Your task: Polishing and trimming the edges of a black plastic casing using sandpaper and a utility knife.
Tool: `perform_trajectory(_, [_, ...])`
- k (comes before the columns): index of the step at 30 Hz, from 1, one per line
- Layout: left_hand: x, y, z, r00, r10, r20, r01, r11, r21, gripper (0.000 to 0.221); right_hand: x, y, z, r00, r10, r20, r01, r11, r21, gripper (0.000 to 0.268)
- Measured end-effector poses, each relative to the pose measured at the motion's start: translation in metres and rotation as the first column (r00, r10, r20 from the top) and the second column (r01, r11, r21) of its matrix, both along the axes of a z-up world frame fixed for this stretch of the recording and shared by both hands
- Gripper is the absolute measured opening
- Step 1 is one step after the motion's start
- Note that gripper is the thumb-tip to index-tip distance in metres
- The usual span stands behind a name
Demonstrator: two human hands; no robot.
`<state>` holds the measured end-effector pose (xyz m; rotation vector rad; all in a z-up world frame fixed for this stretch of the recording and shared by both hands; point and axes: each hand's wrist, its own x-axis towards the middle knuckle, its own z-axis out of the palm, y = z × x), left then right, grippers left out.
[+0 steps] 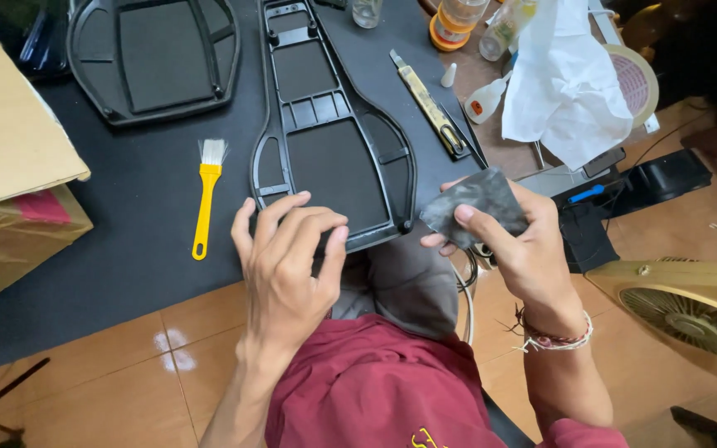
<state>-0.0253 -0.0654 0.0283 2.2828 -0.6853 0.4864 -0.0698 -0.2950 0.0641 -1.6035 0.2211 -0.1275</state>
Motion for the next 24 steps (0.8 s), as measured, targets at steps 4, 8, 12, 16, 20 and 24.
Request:
perform_trajectory(4, [-0.005,-0.016,0.002,0.994,-0.065,0.085,0.060,0.997,0.053,0.005,-0.005,-0.004,-0.006,0.977,0.097,0.189,0.017,0.852,-0.524,0.033])
perform_trajectory(8, [-0.009,-0.030,-0.008,0.986,-0.109,0.130,0.086,0.981,0.174,0.020,-0.007,-0.003,-0.024,0.863,0.419,0.284,-0.059,0.640,-0.766,0.050])
perform_trajectory(12, [-0.005,-0.039,-0.042,0.964,-0.097,0.248,0.050,0.981,0.188,0.014,-0.004,0.019,-0.044,0.840,0.391,0.377,0.156,0.492,-0.857,0.055])
perform_trajectory(16, [-0.003,-0.037,-0.040,0.955,-0.073,0.286,0.020,0.983,0.184,0.015,-0.007,0.024,-0.048,0.832,0.393,0.392,0.190,0.463,-0.866,0.056])
perform_trajectory(20, [0.003,-0.036,-0.038,0.949,-0.063,0.307,0.014,0.987,0.160,0.011,-0.012,0.024,-0.047,0.845,0.372,0.384,0.186,0.470,-0.863,0.053])
perform_trajectory(24, [0.004,-0.036,-0.037,0.944,-0.075,0.321,0.030,0.989,0.143,0.013,-0.011,0.030,-0.039,0.876,0.304,0.374,0.178,0.517,-0.837,0.055])
